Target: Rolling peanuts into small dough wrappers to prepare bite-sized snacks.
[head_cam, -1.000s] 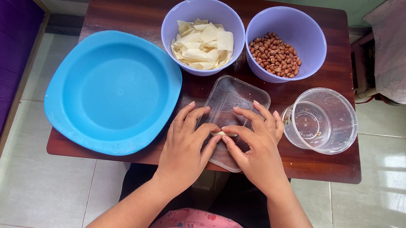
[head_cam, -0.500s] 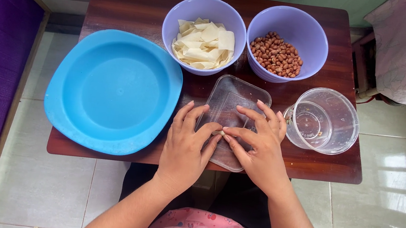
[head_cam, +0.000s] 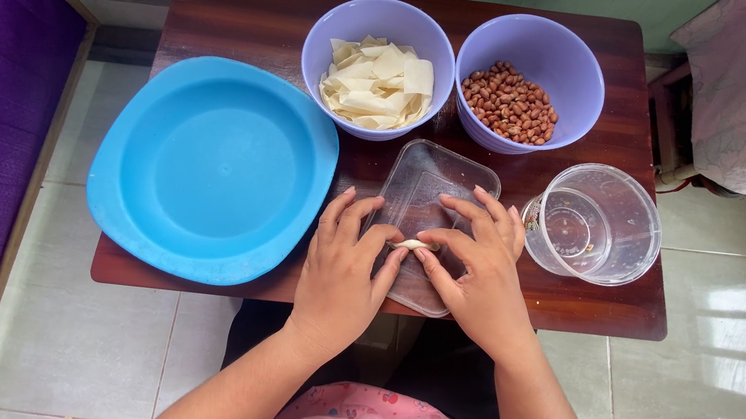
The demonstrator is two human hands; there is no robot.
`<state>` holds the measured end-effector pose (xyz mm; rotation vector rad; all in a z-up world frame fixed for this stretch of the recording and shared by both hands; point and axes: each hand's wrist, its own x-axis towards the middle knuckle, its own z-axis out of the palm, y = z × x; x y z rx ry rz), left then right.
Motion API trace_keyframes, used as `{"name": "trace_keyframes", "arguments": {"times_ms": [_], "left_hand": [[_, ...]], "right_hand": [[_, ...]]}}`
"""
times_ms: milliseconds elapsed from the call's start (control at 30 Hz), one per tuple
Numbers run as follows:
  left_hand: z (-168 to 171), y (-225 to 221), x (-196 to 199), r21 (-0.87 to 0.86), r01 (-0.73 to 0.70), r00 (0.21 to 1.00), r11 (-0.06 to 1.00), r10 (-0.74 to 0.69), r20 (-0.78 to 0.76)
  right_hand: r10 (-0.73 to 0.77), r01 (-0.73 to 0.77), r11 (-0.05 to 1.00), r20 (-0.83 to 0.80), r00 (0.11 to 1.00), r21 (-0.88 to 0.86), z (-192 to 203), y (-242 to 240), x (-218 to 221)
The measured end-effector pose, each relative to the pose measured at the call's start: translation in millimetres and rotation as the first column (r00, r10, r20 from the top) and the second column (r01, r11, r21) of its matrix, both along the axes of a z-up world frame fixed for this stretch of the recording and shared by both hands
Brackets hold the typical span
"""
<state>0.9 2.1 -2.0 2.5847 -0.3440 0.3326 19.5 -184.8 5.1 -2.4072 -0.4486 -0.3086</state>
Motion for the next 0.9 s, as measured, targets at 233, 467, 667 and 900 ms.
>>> {"name": "trace_keyframes", "arguments": {"times_ms": [233,467,667,900], "left_hand": [[2,0,0,0.001,-0.005,1.0,1.0,0.005,-0.025],[5,1,0,0.014,0.012,0.999,1.0,-0.011,-0.048],[2,1,0,0.035,0.018,0.999,0.999,-0.017,-0.03],[2,1,0,0.033,0.009,1.0,0.999,-0.008,-0.025]], "right_hand": [[0.01,-0.009,1.0,-0.029,1.0,0.021,4,0,0],[0.025,-0.026,1.0,-0.085,0.996,-0.011,10,1,1],[0.032,-0.036,0.997,-0.068,0.997,-0.065,7,2,1],[0.017,-0.02,0.998,-0.039,0.999,-0.059,5,1,1]]}}
